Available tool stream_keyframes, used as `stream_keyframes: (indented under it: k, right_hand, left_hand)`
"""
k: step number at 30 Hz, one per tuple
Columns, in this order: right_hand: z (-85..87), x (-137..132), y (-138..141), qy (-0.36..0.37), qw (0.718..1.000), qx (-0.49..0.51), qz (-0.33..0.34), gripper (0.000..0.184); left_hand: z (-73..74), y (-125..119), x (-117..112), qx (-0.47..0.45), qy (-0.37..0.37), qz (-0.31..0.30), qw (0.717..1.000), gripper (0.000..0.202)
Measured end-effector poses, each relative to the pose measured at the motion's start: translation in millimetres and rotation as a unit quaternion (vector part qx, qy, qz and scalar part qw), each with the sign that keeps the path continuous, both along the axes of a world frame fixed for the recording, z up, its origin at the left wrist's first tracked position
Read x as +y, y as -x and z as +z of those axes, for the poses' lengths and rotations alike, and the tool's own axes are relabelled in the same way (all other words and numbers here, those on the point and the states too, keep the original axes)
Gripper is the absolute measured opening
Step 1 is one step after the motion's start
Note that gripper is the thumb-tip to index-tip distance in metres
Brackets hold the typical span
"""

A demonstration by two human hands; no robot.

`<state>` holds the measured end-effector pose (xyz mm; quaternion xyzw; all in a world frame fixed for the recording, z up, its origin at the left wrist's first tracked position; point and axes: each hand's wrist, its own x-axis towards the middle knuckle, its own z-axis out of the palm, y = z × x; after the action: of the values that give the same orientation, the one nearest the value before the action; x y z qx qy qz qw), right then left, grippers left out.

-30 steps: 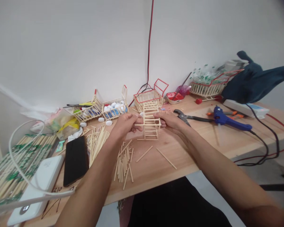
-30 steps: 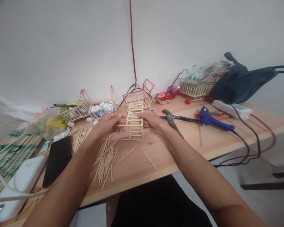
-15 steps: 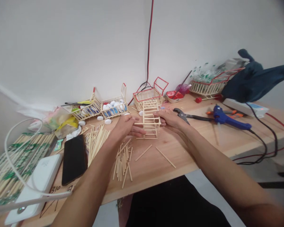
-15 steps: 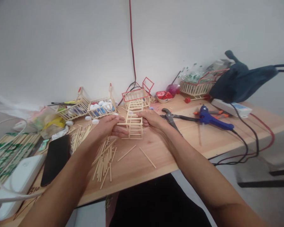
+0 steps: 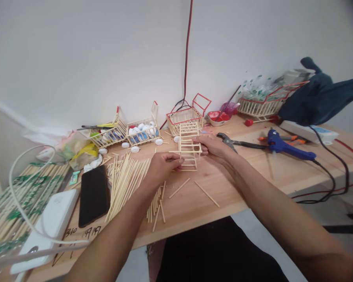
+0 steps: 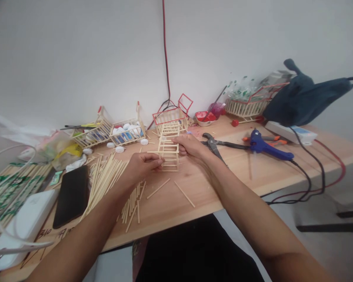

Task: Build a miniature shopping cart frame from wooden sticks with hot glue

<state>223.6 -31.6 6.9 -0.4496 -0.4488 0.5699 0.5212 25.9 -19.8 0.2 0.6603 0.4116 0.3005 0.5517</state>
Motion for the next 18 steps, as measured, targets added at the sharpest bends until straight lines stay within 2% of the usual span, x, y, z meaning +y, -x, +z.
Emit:
stream_keyframes:
  k: [9, 18]
  right_hand:
    - [0.2, -0.9, 3.2, 0.006, 1.0, 0.015, 0.02, 0.039]
    - [-1.2, 1.7, 5.0, 0.025, 0.998, 0.047, 0.027, 0.037]
  left_hand:
    - [3.8, 1.4, -0.6, -0.013, 0.04, 0.004, 0.999, 0.016]
    - [-1.2, 4.0, 2.2, -0.006, 0.007, -0.014, 1.0, 0.015]
